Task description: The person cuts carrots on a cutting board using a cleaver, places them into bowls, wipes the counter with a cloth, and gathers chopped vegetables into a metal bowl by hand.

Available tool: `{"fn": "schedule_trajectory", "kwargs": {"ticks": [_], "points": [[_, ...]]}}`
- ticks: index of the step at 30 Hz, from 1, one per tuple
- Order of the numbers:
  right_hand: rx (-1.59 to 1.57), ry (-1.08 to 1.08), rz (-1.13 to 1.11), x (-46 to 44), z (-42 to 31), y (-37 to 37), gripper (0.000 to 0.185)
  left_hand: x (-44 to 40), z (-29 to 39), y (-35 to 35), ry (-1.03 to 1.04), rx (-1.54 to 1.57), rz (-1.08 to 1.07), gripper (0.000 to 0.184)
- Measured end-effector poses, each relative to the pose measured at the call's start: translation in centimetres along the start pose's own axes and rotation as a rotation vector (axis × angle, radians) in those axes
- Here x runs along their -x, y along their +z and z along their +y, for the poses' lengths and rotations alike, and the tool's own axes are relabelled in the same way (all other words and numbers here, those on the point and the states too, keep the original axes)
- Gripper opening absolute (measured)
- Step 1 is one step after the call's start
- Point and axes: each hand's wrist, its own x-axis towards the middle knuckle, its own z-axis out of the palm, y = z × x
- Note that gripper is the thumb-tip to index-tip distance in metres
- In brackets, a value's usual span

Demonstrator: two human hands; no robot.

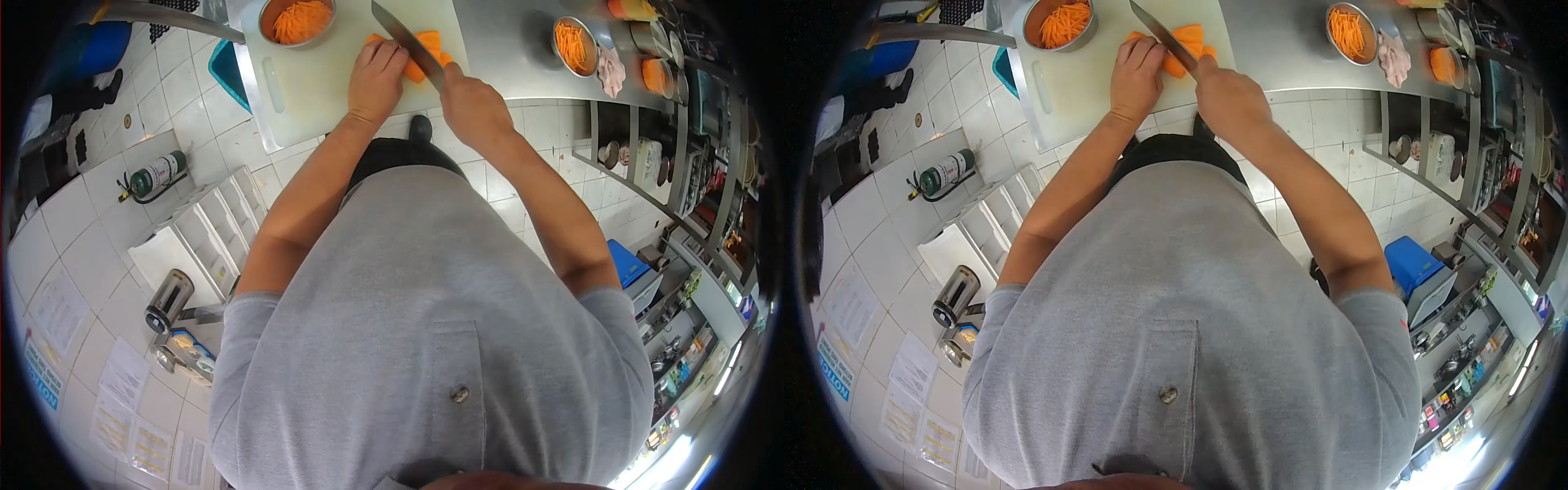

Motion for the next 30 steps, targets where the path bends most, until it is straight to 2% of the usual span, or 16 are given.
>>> {"fn": "schedule_trajectory", "kwargs": {"ticks": [3,6,9,12,14,17,25,30], "points": [[-0.007,-0.01,-0.013,4.0,-0.8,-3.3,0.015,0.5,0.2,0.1,-0.026,-0.006,-0.007,0.033],[0.023,0.056,-0.126,6.3,-1.0,-5.0,0.014,0.1,0.0,0.2,-0.025,-0.007,0.014,0.033],[0.019,0.011,-0.11,6.6,-0.6,-3.4,0.016,0.2,0.0,0.2,-0.022,-0.001,0.014,0.033],[0.0,0.083,-0.133,3.9,-1.4,-0.3,0.016,0.0,-0.1,0.0,-0.01,-0.007,0.004,0.034],[-0.022,0.026,0.038,1.0,-0.5,4.0,0.016,0.4,0.1,-0.1,0.006,-0.007,-0.009,0.035],[-0.074,0.024,0.044,-0.3,-0.3,4.2,0.016,0.1,-0.2,0.2,0.004,0.002,0.019,0.037],[0.0,0.037,-0.068,5.7,-1.8,-4.6,0.016,0.3,0.1,0.3,-0.032,-0.001,-0.007,0.037],[-0.004,0.077,-0.139,5.9,-1.6,-3.1,0.017,0.3,0.0,0.3,-0.037,0.009,-0.021,0.037]]}}
